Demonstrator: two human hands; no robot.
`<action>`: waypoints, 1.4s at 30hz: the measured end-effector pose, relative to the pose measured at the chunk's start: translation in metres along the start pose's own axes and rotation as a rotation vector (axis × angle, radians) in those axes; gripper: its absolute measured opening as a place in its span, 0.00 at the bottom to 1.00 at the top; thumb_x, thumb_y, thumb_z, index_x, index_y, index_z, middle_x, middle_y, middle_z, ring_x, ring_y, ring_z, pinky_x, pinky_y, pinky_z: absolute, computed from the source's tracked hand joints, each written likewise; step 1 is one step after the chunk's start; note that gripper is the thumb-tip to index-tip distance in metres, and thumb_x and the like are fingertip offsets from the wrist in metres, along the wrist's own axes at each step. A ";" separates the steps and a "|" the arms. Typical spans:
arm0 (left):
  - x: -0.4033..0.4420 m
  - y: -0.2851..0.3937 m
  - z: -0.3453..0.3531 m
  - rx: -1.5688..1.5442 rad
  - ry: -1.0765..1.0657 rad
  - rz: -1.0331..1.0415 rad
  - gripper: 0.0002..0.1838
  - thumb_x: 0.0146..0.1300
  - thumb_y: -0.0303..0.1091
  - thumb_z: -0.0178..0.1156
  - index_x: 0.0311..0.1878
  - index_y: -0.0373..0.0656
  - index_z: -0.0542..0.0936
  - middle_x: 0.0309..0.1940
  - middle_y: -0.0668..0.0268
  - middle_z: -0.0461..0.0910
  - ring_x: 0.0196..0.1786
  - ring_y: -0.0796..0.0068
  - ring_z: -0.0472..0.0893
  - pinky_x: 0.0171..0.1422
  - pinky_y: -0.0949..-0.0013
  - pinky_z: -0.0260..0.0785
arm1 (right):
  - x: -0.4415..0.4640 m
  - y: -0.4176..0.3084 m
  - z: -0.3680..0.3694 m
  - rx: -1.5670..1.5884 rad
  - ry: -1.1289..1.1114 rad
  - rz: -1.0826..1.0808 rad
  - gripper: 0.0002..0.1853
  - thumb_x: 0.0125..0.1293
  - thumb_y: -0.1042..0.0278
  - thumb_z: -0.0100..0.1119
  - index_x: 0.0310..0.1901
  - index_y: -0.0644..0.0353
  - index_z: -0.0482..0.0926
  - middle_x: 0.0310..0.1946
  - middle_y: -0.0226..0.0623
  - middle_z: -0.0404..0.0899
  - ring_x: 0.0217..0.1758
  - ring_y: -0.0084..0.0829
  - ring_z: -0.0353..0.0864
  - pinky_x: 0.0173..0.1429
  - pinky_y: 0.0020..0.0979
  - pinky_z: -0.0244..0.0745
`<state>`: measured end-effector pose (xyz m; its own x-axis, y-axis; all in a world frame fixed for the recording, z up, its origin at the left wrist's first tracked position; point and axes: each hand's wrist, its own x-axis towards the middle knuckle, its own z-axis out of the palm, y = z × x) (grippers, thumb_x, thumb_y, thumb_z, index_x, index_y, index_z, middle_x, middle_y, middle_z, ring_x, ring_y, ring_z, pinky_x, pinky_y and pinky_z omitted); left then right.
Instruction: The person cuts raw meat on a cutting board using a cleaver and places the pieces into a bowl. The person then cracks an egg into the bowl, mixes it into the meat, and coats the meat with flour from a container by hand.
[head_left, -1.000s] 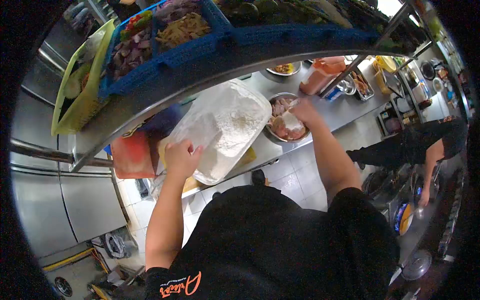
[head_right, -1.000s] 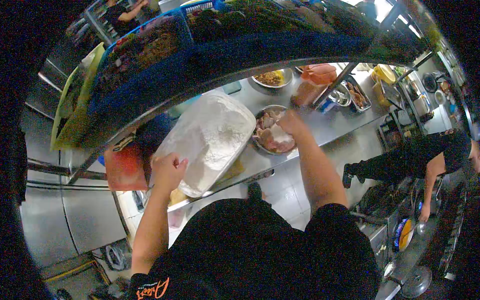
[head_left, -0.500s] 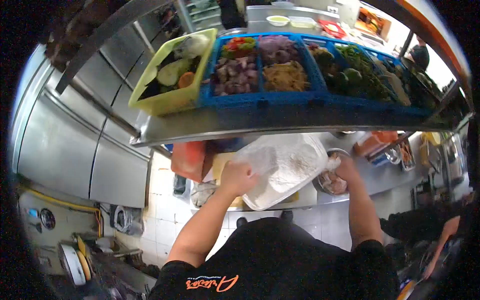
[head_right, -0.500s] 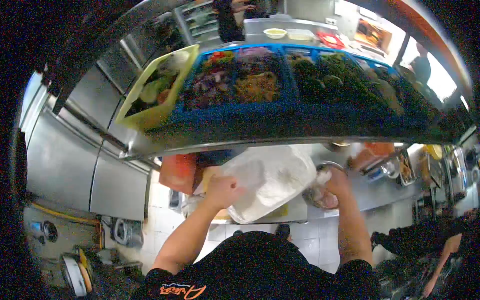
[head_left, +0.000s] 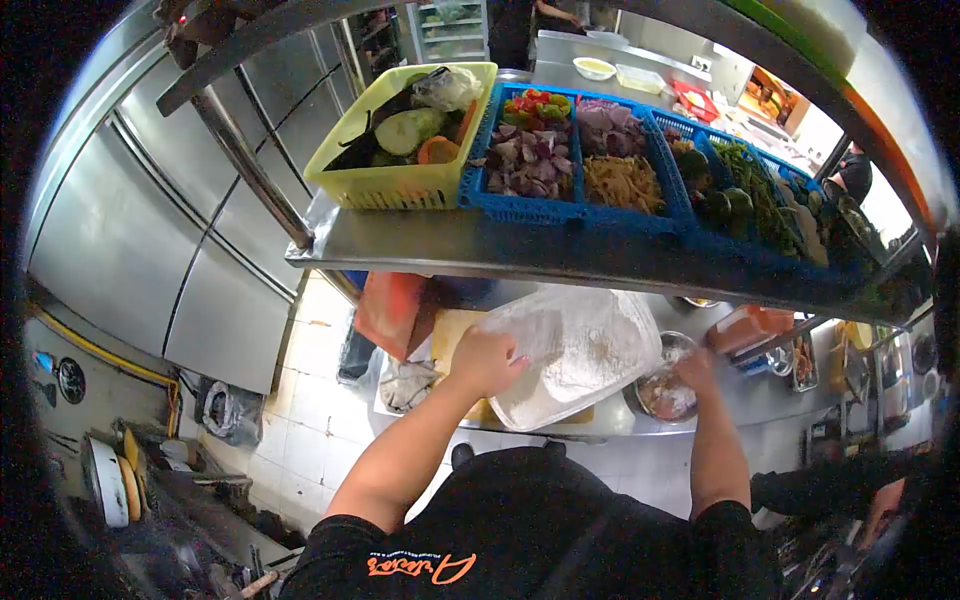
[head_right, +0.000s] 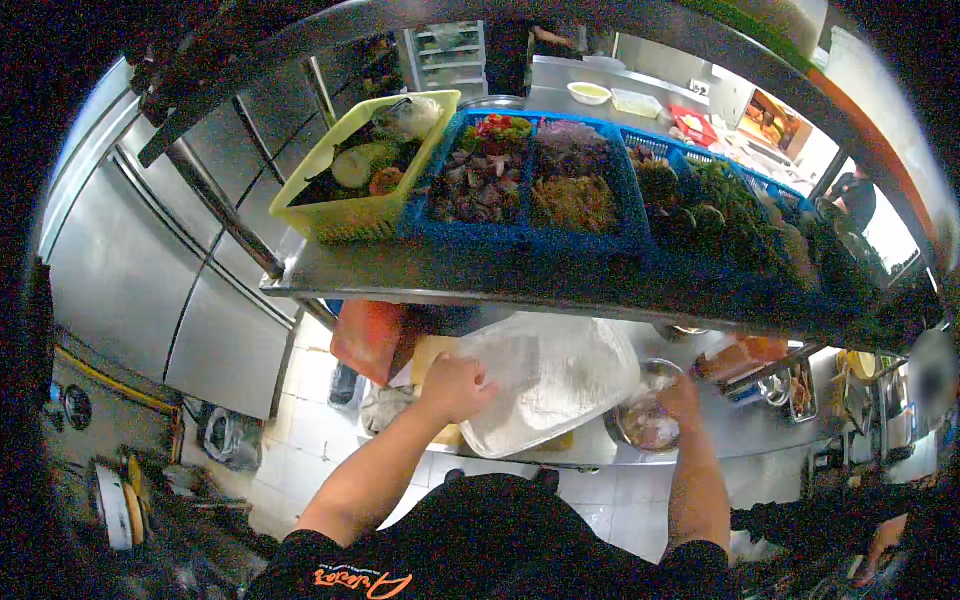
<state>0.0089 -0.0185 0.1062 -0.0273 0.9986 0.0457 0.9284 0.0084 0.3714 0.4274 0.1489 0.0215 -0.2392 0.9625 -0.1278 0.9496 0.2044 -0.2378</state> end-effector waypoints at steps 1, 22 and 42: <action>0.000 -0.001 0.002 -0.006 0.014 0.009 0.20 0.57 0.52 0.64 0.25 0.44 0.80 0.25 0.56 0.82 0.35 0.52 0.82 0.53 0.52 0.69 | -0.004 0.005 -0.007 0.051 -0.028 0.027 0.26 0.50 0.54 0.67 0.50 0.59 0.83 0.51 0.49 0.80 0.57 0.52 0.77 0.60 0.49 0.72; -0.005 -0.002 0.014 0.011 -0.019 0.013 0.18 0.57 0.49 0.64 0.25 0.44 0.77 0.22 0.57 0.80 0.31 0.52 0.79 0.50 0.51 0.66 | -0.003 -0.020 0.009 0.125 -0.239 0.102 0.42 0.42 0.55 0.75 0.63 0.58 0.75 0.63 0.54 0.73 0.67 0.54 0.71 0.69 0.47 0.69; 0.004 0.000 0.007 -0.033 0.074 0.033 0.18 0.57 0.48 0.65 0.24 0.44 0.76 0.20 0.58 0.78 0.28 0.53 0.78 0.49 0.54 0.66 | -0.043 0.027 0.008 0.454 -0.165 0.275 0.33 0.51 0.58 0.74 0.54 0.73 0.76 0.49 0.53 0.82 0.50 0.41 0.83 0.54 0.38 0.78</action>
<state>0.0111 -0.0141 0.0995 -0.0251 0.9916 0.1268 0.9166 -0.0277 0.3987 0.4618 0.1114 0.0127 -0.0579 0.9212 -0.3847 0.8076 -0.1833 -0.5606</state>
